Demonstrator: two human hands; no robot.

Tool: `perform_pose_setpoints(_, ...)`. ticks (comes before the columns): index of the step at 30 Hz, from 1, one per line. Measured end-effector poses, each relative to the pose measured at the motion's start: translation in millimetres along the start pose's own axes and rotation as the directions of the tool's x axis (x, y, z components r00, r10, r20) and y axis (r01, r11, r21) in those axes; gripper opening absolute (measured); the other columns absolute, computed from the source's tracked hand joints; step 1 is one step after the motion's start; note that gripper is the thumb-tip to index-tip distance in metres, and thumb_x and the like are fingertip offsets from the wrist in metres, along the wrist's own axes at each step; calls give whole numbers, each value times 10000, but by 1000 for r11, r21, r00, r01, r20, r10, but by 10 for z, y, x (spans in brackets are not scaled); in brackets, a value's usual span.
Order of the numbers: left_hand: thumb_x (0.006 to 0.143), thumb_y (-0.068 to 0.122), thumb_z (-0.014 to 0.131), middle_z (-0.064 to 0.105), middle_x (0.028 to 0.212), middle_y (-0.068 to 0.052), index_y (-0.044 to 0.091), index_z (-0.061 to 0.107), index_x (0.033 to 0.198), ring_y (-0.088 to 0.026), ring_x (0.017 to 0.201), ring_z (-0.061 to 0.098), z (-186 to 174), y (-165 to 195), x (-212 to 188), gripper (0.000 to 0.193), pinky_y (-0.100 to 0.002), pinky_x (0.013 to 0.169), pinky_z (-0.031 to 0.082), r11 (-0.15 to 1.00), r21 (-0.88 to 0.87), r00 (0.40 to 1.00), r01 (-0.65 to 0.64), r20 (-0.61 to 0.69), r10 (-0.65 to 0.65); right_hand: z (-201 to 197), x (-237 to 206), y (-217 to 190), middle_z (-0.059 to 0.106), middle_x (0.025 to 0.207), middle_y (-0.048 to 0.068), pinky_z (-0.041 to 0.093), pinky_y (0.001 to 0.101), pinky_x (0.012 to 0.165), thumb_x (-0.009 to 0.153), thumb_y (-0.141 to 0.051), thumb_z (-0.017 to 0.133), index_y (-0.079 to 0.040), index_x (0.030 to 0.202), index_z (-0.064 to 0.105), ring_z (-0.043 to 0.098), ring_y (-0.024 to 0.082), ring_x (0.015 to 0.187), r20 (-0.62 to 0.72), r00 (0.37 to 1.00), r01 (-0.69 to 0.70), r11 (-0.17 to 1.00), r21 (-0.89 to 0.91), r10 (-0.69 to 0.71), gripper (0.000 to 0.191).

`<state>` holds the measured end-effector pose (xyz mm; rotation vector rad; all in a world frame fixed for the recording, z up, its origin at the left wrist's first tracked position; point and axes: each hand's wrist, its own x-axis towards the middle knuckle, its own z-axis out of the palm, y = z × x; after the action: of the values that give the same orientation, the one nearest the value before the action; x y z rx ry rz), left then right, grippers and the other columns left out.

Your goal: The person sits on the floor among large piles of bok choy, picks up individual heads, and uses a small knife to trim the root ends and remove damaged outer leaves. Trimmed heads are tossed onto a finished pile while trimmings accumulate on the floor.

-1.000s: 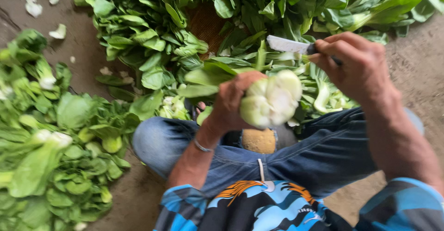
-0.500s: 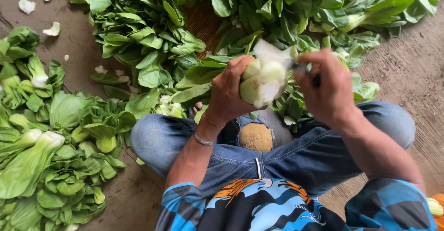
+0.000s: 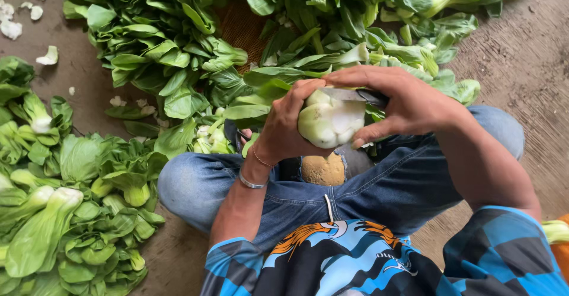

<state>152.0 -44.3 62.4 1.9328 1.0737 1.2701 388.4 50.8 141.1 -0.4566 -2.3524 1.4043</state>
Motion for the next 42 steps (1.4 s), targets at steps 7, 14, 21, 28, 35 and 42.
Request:
perform_pose_setpoints(7, 585, 294, 1014, 609, 1279, -174, 58, 435, 1334, -395, 1149, 668, 9, -79, -12, 975, -438, 973, 572, 992, 109, 995, 60, 73, -68, 35, -18, 99, 664, 1147, 149, 520, 436, 881, 540, -336, 978, -28, 1206, 590, 641, 369, 1065, -62, 990, -137, 958, -253, 126, 830)
perform_pose_setpoints(14, 620, 265, 1005, 612, 1351, -170, 60, 440, 1429, -350, 1218, 674, -32, -181, -40, 1008, -418, 1048, 575, 994, 48, 994, 96, -57, -93, 66, -67, 51, 677, 1070, 118, 537, 407, 847, 628, -276, 961, -65, 1157, 610, 662, 315, 985, -179, 971, -205, 934, -292, 157, 669)
perform_pose_setpoints(21, 623, 274, 1027, 604, 1320, -138, 66, 436, 1433, -297, 1210, 648, -76, -225, -33, 1024, -411, 1095, 538, 986, 30, 951, 165, -270, -151, -245, -306, 20, 672, 1196, 215, 522, 415, 835, 513, -271, 960, 25, 1323, 546, 651, 372, 1028, -269, 940, -320, 807, -496, 207, 956)
perform_pose_setpoints(28, 717, 250, 930, 662, 1230, -126, -13, 548, 1360, -219, 1053, 664, 430, -1039, -35, 792, -376, 912, 555, 632, -764, 339, 128, -565, -752, -541, -764, 1121, 624, 1325, 138, 524, 352, 999, 931, -265, 881, -15, 1437, 481, 623, 212, 1129, -424, 885, -390, 805, -447, 193, 691)
perform_pose_setpoints(35, 691, 395, 855, 702, 1233, -137, -19, 627, 1287, -234, 1042, 673, -1968, -899, -579, 760, -391, 878, 545, 706, -706, -532, -62, -575, -622, -825, -957, 2193, 642, 1153, 171, 531, 367, 929, 1050, -329, 789, 16, 1360, 553, 621, 237, 990, -332, 840, -526, 793, -306, 429, 520)
perform_pose_setpoints(42, 734, 381, 808, 656, 1283, -138, -9, 584, 1328, -243, 1092, 629, -3092, -578, -1078, 744, -398, 915, 515, 910, -388, -682, -145, -627, -376, -560, -491, 1568, 653, 1171, 156, 517, 353, 718, 1008, -236, 769, 15, 1390, 573, 621, 219, 839, -265, 887, -461, 756, -465, 378, 498)
